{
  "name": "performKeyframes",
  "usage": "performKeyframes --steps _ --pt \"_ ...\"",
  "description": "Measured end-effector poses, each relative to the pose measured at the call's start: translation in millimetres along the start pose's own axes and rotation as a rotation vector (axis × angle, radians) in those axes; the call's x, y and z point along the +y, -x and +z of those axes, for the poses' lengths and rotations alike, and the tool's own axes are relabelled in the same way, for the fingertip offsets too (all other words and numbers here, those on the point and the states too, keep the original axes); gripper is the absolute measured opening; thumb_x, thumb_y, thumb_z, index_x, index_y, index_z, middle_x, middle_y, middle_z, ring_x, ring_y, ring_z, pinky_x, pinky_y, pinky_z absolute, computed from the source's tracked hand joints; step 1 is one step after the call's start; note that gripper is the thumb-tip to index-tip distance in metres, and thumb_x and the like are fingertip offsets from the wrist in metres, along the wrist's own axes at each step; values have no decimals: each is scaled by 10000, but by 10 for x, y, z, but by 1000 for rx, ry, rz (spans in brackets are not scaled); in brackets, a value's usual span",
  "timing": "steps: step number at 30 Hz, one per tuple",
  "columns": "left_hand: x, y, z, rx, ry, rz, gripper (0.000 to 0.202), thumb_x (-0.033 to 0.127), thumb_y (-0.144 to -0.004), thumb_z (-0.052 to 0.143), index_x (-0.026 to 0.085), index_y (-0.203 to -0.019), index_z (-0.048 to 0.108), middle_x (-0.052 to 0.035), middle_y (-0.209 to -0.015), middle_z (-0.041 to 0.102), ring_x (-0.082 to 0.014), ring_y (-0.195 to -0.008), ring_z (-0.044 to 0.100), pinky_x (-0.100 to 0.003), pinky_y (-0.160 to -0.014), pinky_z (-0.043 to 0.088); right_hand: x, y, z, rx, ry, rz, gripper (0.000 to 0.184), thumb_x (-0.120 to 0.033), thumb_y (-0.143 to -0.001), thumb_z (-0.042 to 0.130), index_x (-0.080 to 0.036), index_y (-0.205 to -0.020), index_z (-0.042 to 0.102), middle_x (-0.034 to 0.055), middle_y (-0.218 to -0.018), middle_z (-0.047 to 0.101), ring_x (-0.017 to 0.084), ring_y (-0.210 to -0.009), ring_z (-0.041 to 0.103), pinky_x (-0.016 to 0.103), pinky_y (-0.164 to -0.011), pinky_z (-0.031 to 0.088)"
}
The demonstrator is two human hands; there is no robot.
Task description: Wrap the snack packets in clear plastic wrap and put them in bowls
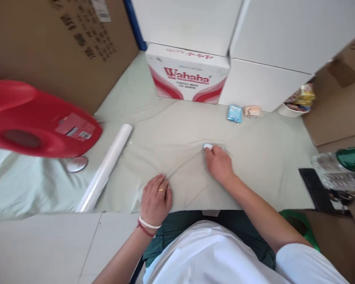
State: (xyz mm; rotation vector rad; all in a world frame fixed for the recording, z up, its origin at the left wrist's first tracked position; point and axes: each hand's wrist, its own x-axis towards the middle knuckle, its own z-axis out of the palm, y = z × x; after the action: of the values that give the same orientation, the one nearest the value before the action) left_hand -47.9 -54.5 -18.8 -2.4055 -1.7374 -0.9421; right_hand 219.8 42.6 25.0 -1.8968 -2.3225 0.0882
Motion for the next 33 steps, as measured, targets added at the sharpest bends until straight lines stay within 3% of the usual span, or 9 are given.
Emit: performKeyframes --steps 3,8,12,16,20,24,26,29,33 --pt "51 -9 -13 -30 -2 -41 227 137 -944 569 202 -1114 706 -133 -1230 762 -280 -1248 691 -458 -1058 545 229 63 -72 92 -55 22 432 -279 -1060 317 -246 -1235 711 180 -1084 696 380 -1001 635 547 -835 534" --pt "-14 40 -34 -11 1 -11 287 111 -914 585 210 -1158 698 -129 -1237 767 -287 -1236 705 -453 -1044 541 882 -61 -267 404 -362 228 413 -477 -1040 399 -247 -1139 728 98 -1020 737 298 -995 680 477 -918 547" --pt "-70 40 0 63 -14 75 296 77 -879 648 183 -1155 664 -152 -1214 771 -305 -1178 734 -431 -979 554 1599 -434 -448 581 -637 562 376 -466 -984 489 -175 -1058 715 54 -928 738 219 -872 693 370 -838 554" --pt "-54 8 11 83 -28 100 309 58 -851 677 170 -1138 663 -163 -1184 781 -317 -1118 758 -426 -937 562 2137 -1025 -597 551 -723 745 334 -247 -965 456 -81 -1128 696 128 -996 745 168 -816 679 293 -768 536" --pt "-36 -2 1 96 -40 83 334 75 -848 674 208 -1155 671 -131 -1185 789 -303 -1089 771 -421 -900 574 2265 -1701 -603 472 -684 705 417 -102 -951 357 -7 -1224 658 181 -1102 726 131 -856 658 278 -795 501" --pt "-49 -3 0 87 -37 69 376 78 -844 670 244 -1181 675 -106 -1177 796 -295 -1070 778 -432 -890 584 2231 -2127 -372 386 -582 664 335 -142 -978 415 -57 -1157 686 146 -1070 719 183 -941 631 334 -895 475" --pt "-54 -12 -2 86 -42 77 382 74 -842 669 242 -1185 677 -111 -1164 800 -296 -1051 782 -434 -879 586 2215 -2178 -227 360 -359 645 276 -163 -980 461 -121 -1123 693 141 -1075 703 251 -1057 590 386 -968 441" --pt "-48 -32 -15 81 -53 90 371 68 -846 660 227 -1181 682 -121 -1151 802 -299 -1037 783 -432 -874 584 2207 -2109 -119 373 -57 615 326 -168 -1017 391 -149 -1185 670 187 -1236 637 312 -1211 495 443 -1015 395" --pt "-38 -33 -27 89 -55 96 352 60 -843 658 215 -1159 683 -126 -1159 799 -303 -1053 779 -425 -889 579 2170 -1893 -221 504 -36 605 429 -182 -1070 290 -49 -1347 589 253 -1381 532 294 -1267 450 455 -1065 374"
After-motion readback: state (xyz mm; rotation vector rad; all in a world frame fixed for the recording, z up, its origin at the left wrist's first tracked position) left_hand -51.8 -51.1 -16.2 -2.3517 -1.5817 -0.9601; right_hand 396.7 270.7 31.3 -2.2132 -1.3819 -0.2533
